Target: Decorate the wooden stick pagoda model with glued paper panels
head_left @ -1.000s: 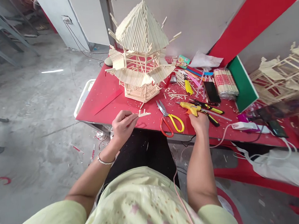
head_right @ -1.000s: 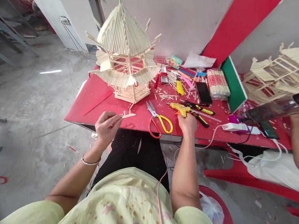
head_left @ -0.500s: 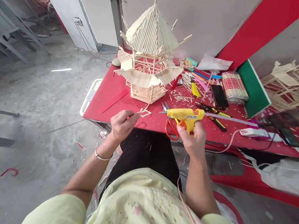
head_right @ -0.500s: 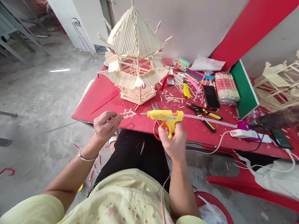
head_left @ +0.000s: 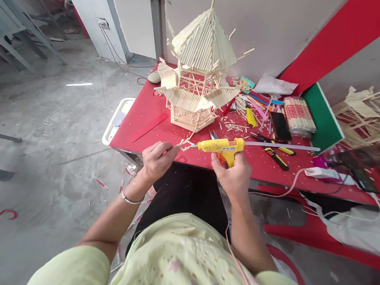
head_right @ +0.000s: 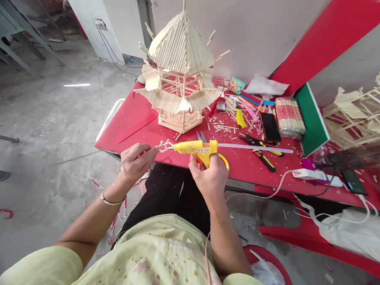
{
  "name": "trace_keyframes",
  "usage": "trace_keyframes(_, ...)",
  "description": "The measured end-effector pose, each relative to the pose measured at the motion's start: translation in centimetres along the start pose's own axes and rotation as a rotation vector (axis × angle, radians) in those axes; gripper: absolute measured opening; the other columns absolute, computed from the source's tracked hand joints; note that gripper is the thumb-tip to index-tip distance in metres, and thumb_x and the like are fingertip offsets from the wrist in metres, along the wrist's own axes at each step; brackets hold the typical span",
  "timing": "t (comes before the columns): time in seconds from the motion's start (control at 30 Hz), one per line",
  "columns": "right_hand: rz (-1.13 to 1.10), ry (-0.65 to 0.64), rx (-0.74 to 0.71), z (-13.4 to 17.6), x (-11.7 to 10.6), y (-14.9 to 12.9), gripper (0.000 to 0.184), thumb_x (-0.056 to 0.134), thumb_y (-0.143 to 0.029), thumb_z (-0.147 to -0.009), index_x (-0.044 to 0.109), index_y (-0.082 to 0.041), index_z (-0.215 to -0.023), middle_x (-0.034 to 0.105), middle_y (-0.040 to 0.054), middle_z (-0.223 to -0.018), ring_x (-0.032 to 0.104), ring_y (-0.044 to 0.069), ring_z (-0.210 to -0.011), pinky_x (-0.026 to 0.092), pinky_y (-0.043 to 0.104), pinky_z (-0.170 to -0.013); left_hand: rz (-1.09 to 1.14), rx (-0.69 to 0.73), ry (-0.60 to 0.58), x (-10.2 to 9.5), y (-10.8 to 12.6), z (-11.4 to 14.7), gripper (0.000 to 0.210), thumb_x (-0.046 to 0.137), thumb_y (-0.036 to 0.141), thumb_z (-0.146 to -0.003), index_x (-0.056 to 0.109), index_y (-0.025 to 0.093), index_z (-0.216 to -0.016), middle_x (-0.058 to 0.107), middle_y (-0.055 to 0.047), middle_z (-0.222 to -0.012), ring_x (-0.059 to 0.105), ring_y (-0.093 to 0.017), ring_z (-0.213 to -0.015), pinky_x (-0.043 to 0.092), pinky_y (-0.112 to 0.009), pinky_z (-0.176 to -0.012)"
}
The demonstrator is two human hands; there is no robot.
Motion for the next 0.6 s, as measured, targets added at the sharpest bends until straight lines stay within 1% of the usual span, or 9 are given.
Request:
trace_keyframes(0.1, -0.074, -0.003, 0.058, 0.0, -0.1, 0.3, 0.032, 0.079, -0.051, -0.079, 0.064, -0.023, -0.082, 0.065, -0.0008, -0.064, 0.061, 0.019, -0.056, 0.052, 0.033, -0.062, 0.028, -0.044, -0.023, 0.2, -0.1, 0.4, 0.018, 0.069, 0.017, -0.095, 0.076, 0.028, -0.107, 0.065, -0.002, -0.079, 0.056, -0.012, -0.065, 0.044, -0.026, -0.06)
trace_keyframes(0.17, -0.188, -0.019, 0.143, -0.4, 0.0, 1.1, 0.035, 0.082, -0.053, -0.076, 0.065, -0.023, -0.083, 0.068, -0.0005, -0.067, 0.062, 0.018, -0.057, 0.053, 0.032, -0.061, 0.086, -0.115, -0.027, 0.3, -0.4, 0.7, 0.017, 0.071, 0.019, -0.095, 0.078, 0.029, -0.106, 0.066, -0.003, -0.081, 0.058, -0.012, -0.067, 0.046, -0.027, -0.061)
trace_keyframes(0.23, -0.35, -0.04, 0.247, -1.2, 0.2, 2.5, 0.038, 0.085, -0.052, -0.072, 0.068, -0.022, -0.086, 0.071, 0.0, -0.072, 0.065, 0.018, -0.06, 0.054, 0.031, -0.061, 0.203, -0.25, -0.024, 0.6, -0.9, 0.9, 0.016, 0.074, 0.021, -0.094, 0.08, 0.029, -0.106, 0.068, -0.003, -0.087, 0.06, -0.011, -0.069, 0.048, -0.026, -0.062)
trace_keyframes(0.3, -0.534, -0.04, 0.335, -2.7, 0.6, 4.3, 0.04, 0.089, -0.05, -0.068, 0.069, -0.021, -0.088, 0.072, -0.0009, -0.076, 0.065, 0.016, -0.064, 0.056, 0.03, -0.063, 0.382, -0.428, -0.015, 1.1, -1.8, 1.2, 0.013, 0.078, 0.024, -0.091, 0.082, 0.03, -0.102, 0.068, -0.004, -0.095, 0.063, -0.012, -0.075, 0.051, -0.026, -0.064)
trace_keyframes(0.33, -0.631, -0.032, 0.369, -3.6, 0.9, 5.2, 0.041, 0.09, -0.048, -0.066, 0.069, -0.021, -0.088, 0.071, -0.0021, -0.076, 0.065, 0.015, -0.064, 0.056, 0.03, -0.063, 0.485, -0.514, -0.012, 1.5, -2.3, 1.3, 0.01, 0.081, 0.026, -0.089, 0.083, 0.029, -0.098, 0.069, -0.005, -0.102, 0.066, -0.013, -0.081, 0.054, -0.027, -0.068)
trace_keyframes(0.4, -0.817, 0.0, 0.402, -6.0, 1.7, 7.0, 0.041, 0.091, -0.045, -0.062, 0.067, -0.022, -0.086, 0.069, -0.0045, -0.077, 0.062, 0.013, -0.063, 0.056, 0.028, -0.062, 0.683, -0.642, -0.016, 2.6, -3.0, 1.4, 0.005, 0.085, 0.029, -0.086, 0.083, 0.029, -0.091, 0.07, -0.007, -0.119, 0.07, -0.019, -0.104, 0.06, -0.034, -0.088)
trace_keyframes(0.47, -0.952, -0.049, 0.38, -8.8, 2.7, 8.1, 0.039, 0.092, -0.039, -0.058, 0.066, -0.023, -0.082, 0.066, -0.0064, -0.076, 0.062, 0.012, -0.065, 0.057, 0.028, -0.066, 0.822, -0.713, -0.055, 3.9, -3.4, 1.5, 0.008, 0.088, 0.033, -0.083, 0.083, 0.029, -0.087, 0.066, -0.008, -0.138, 0.063, -0.026, -0.131, 0.054, -0.047, -0.112)
trace_keyframes(0.5, -0.971, -0.062, 0.362, -10.4, 3.1, 8.4, 0.038, 0.092, -0.038, -0.056, 0.065, -0.023, -0.078, 0.063, -0.0071, -0.074, 0.061, 0.011, -0.065, 0.056, 0.028, -0.068, 0.863, -0.74, -0.086, 4.7, -3.5, 1.5, 0.01, 0.089, 0.035, -0.081, 0.083, 0.029, -0.087, 0.062, -0.007, -0.146, 0.057, -0.03, -0.14, 0.049, -0.051, -0.118)
trace_keyframes(0.6, -0.988, -0.049, 0.287, -15.5, 3.9, 8.5, 0.035, 0.089, -0.037, -0.054, 0.063, -0.023, -0.074, 0.06, -0.0073, -0.073, 0.059, 0.011, -0.067, 0.055, 0.026, -0.069, 0.898, -0.819, -0.147, 7.0, -3.5, 1.7, 0.018, 0.091, 0.042, -0.077, 0.084, 0.029, -0.088, 0.051, -0.007, -0.162, 0.04, -0.035, -0.156, 0.04, -0.058, -0.126)
Point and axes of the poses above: each hand's wrist, its own z-axis away from the middle knuckle, its own x-axis out of the palm, y = z × x, the point moved 4 cm from there along -z, towards the middle knuckle
